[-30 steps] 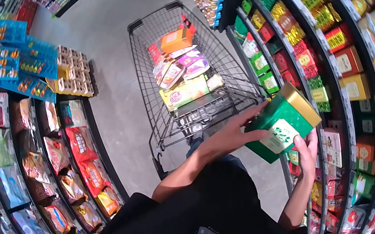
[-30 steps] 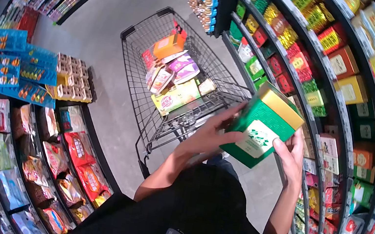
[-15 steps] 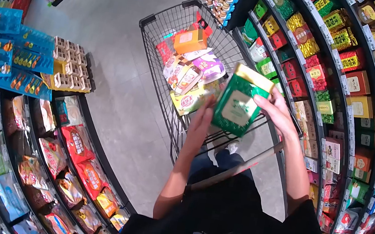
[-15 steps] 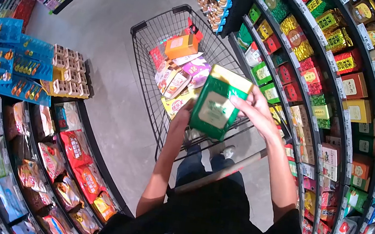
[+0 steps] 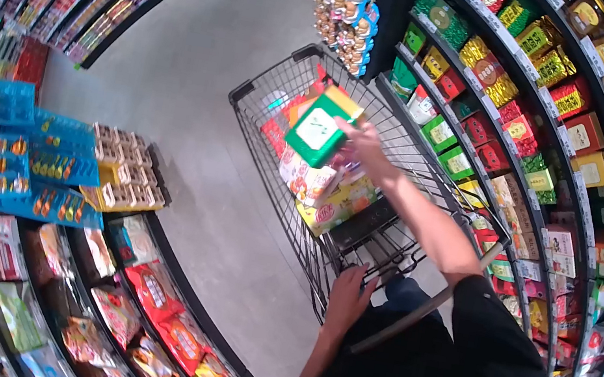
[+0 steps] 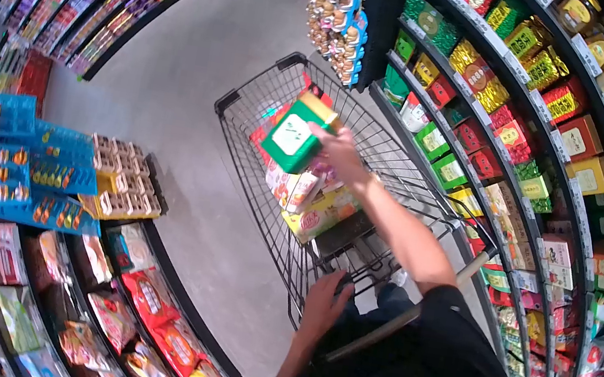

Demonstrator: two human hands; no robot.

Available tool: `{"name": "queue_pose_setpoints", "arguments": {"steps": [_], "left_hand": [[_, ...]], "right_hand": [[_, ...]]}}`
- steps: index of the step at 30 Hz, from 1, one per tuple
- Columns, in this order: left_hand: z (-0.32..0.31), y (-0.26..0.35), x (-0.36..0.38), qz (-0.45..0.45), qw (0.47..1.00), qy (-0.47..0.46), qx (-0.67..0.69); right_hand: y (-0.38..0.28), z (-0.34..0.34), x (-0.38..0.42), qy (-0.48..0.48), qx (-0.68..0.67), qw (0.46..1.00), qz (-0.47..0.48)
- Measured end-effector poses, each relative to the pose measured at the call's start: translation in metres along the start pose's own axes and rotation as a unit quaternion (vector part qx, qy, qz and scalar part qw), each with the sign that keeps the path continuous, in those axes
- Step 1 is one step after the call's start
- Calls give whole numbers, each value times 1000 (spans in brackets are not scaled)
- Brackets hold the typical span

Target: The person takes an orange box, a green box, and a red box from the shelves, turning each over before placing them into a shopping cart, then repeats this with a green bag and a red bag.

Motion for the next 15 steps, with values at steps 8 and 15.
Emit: {"name": "queue_pose_setpoints", "arguments": {"steps": [8,15], "left_hand": [[-1,-5,1,28,997,-57,-39],[-7,-19,-5,17,995,-96,-11]], "right_hand": [[161,-66,-126,273,211,936,-74],[186,-59,-143,214,420,872,-132]]}}
Point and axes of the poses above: each hand's wrist, its own x-axis away from the middle knuckle, its own z-axis out of the back of the hand, y = z × x, the point moved 7 cm from there along -x, towards the middle knuckle, and after that the axes turned 10 degrees about y, right-handed, at the moved point
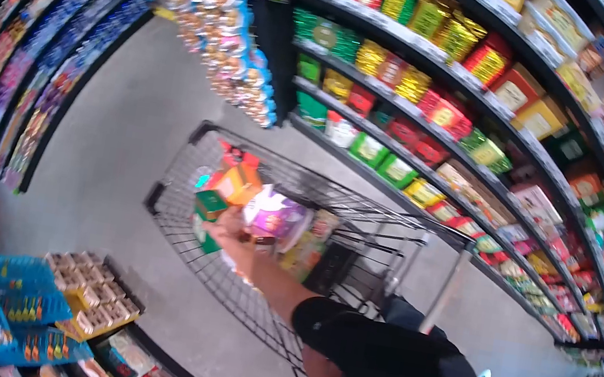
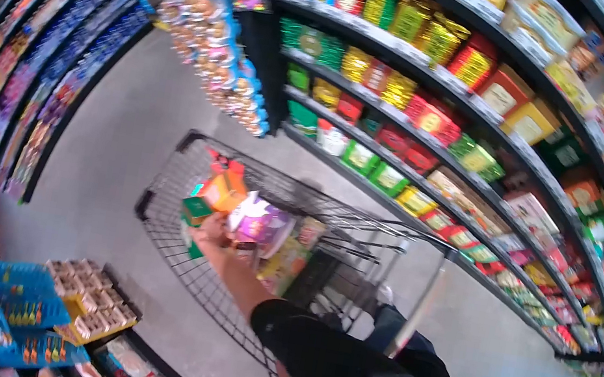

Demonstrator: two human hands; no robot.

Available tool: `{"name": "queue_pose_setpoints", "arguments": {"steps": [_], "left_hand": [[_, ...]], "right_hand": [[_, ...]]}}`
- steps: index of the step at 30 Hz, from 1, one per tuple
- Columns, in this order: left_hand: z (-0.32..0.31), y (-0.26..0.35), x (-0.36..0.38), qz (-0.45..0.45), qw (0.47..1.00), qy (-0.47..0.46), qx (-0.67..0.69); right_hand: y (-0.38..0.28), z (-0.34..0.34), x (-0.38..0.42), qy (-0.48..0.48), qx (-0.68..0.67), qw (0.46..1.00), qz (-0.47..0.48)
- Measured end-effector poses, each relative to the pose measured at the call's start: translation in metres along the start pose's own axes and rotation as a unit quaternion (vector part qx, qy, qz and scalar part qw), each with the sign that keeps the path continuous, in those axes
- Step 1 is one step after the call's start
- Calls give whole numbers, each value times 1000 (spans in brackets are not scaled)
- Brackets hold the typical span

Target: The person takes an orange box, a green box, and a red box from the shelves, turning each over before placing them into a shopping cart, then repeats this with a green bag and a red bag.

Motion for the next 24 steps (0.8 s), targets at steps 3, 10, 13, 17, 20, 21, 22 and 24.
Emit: {"name": "queue_pose_setpoints", "arguments": {"steps": [3,10,13,17,20,21,22,24], "left_hand": [[-2,-1,-4,12,999,-21,23],[4,-3,-8,54,998,-2,18],[2,-2,-11,60,998,-10,31],[2,16,-22,-22,999,-4,30],[-7,29,-31,-91,996,10,10],[-10,36,-32,-120,993,12,-12],[-11,36,-34,-121,993,9,-12],[-14,39,-36,-144,989,-3,-19]], "right_hand": [[-13,20,11,50,-18,997,62],[-18,7,-15,99,74,979,161],[-25,72,21,42,54,972,227],[-3,164,77,-9,44,900,434],[40,289,156,43,20,838,544],[67,318,172,103,66,828,547],[83,369,210,140,14,811,567],[142,412,244,200,15,823,532]]}}
Point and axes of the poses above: each hand's wrist, its own x-axis away from the middle knuckle, its own z-axis out of the back of the hand, y = z × x, the point moved 7 cm from there along -x, towards the middle knuckle, and after that the axes turned 10 degrees about y, right-handed, at the moved point
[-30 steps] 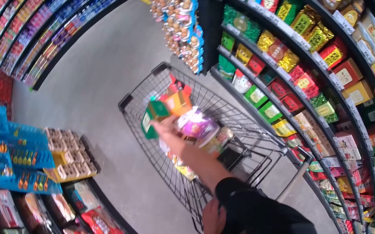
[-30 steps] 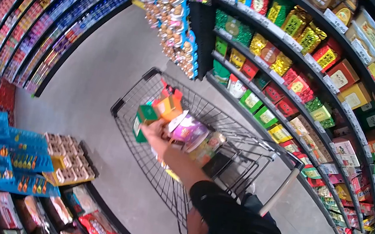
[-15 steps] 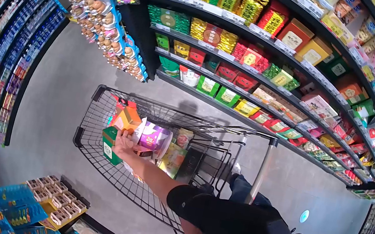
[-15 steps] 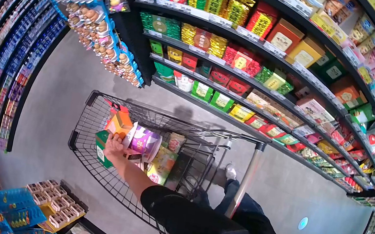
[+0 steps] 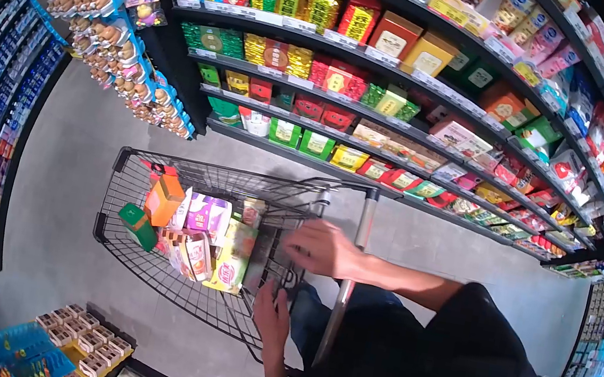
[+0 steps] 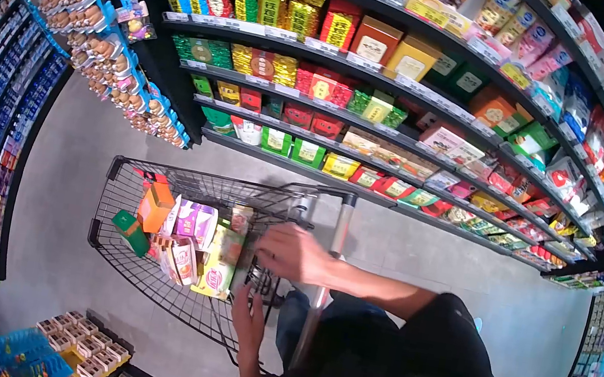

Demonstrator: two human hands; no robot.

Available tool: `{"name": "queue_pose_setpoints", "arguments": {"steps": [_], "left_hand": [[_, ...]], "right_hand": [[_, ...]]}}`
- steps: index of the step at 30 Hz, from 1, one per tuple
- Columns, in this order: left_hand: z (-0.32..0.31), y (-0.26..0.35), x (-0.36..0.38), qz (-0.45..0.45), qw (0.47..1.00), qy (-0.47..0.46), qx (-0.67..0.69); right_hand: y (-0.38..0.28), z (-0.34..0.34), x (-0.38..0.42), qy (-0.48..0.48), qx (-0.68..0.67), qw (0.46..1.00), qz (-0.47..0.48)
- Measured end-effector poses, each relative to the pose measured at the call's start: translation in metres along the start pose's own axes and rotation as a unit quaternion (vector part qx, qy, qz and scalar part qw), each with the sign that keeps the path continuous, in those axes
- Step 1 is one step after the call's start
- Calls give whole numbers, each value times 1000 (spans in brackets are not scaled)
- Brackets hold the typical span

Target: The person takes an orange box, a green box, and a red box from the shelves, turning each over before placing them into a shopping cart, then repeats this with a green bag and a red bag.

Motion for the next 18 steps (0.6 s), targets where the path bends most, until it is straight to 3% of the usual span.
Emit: {"name": "queue_pose_setpoints", "arguments": {"steps": [1,4,5,10,13,18], "left_hand": [[2,4,-1,28,999,-15,14],[2,-7,1,-10,1000,-8,5],[2,-12,1,-14,1000,-16,1],[9,-15,-11,14,999,-28,7],[10,-45,-10,105,991,-49,68],[21,-47,-25,103,993,-40,43]], "right_hand": [[5,24,24,2,25,999,-31],[11,48,79,-10,71,996,-54],[6,46,85,22,66,997,-20],[7,18,91,70,86,994,4],[8,9,89,76,80,994,7],[8,-2,76,91,67,993,22]]}}
Point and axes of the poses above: each hand's wrist, its own x-axis away from the middle knuckle, its own z-axis out of the back of the hand, y = z × x, the point moved 7 cm from there along -x, towards the middle knuckle, and after that the axes turned 10 degrees about y, right-handed, at the moved point
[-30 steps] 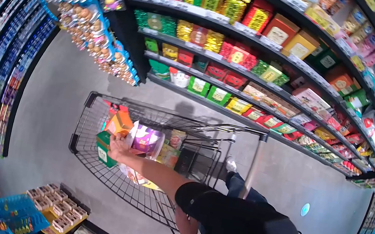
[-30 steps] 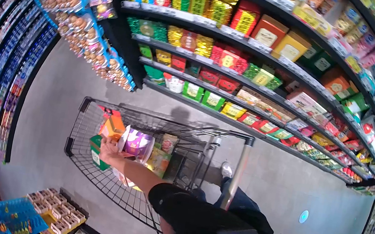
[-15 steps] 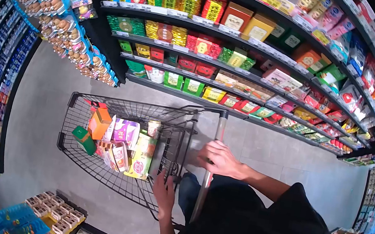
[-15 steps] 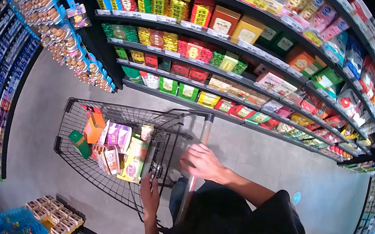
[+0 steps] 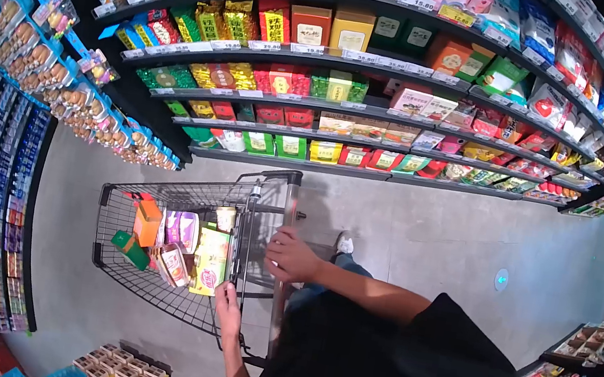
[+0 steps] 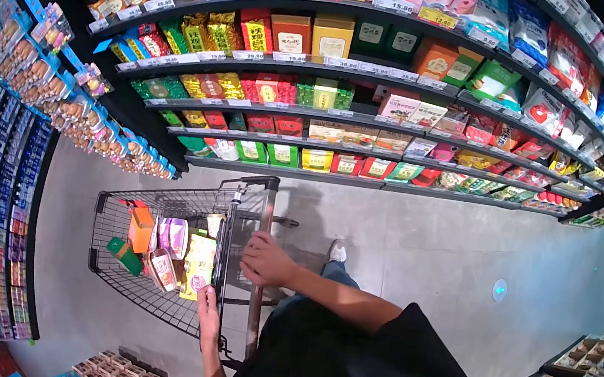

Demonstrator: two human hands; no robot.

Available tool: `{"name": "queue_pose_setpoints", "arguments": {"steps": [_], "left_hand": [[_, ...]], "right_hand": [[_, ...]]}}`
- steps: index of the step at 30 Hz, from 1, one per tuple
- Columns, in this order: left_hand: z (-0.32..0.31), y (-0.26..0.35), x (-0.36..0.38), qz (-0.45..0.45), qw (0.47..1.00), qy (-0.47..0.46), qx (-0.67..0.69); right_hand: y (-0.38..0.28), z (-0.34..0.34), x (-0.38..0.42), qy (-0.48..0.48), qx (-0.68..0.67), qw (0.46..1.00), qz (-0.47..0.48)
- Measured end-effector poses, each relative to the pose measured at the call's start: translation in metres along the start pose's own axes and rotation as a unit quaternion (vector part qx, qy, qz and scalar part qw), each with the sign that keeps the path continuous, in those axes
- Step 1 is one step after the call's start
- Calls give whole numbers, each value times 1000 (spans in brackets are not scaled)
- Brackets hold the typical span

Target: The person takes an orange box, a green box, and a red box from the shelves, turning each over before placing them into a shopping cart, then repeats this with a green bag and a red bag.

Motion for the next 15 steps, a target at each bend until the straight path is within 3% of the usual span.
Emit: {"name": "queue_pose_setpoints", "arguments": {"steps": [1,4,6,8,9,10,11,13,15], "left_hand": [[4,-1,-5,9,1000,-6,-12],[12,3,-12,31,999,-8,-11],[14,-24,-23,81,997,-18,7],[15,-14,-22,47,998,-33,20],[18,-37,-27,68,996,-1,58],[19,-48,-33,28,997,11,65],[25,-24,-30,31,997,12,67],[39,-4,-36,21,999,33,27],[57,9,-37,-19,994,99,-36]], "right_hand": [[-3,1,-5,53,-12,998,14],[-4,-10,-14,37,-10,999,21],[-8,-5,-18,86,-22,995,44],[-15,-5,-17,114,-2,989,98],[-19,-9,-22,107,-20,985,137],[-16,-28,-17,-17,16,988,153],[-6,-39,-26,-121,-9,992,24],[-3,-46,-18,37,-39,997,52],[-14,-51,-32,4,-48,998,36]]}}
Point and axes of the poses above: each hand's wrist, its own x-axis away from the middle knuckle, its own z-axis out of the back of the hand, y = z × x, the point moved 7 cm from there along -x, towards the middle knuckle, and after that the axes turned 10 degrees about y, right-handed, at the moved point
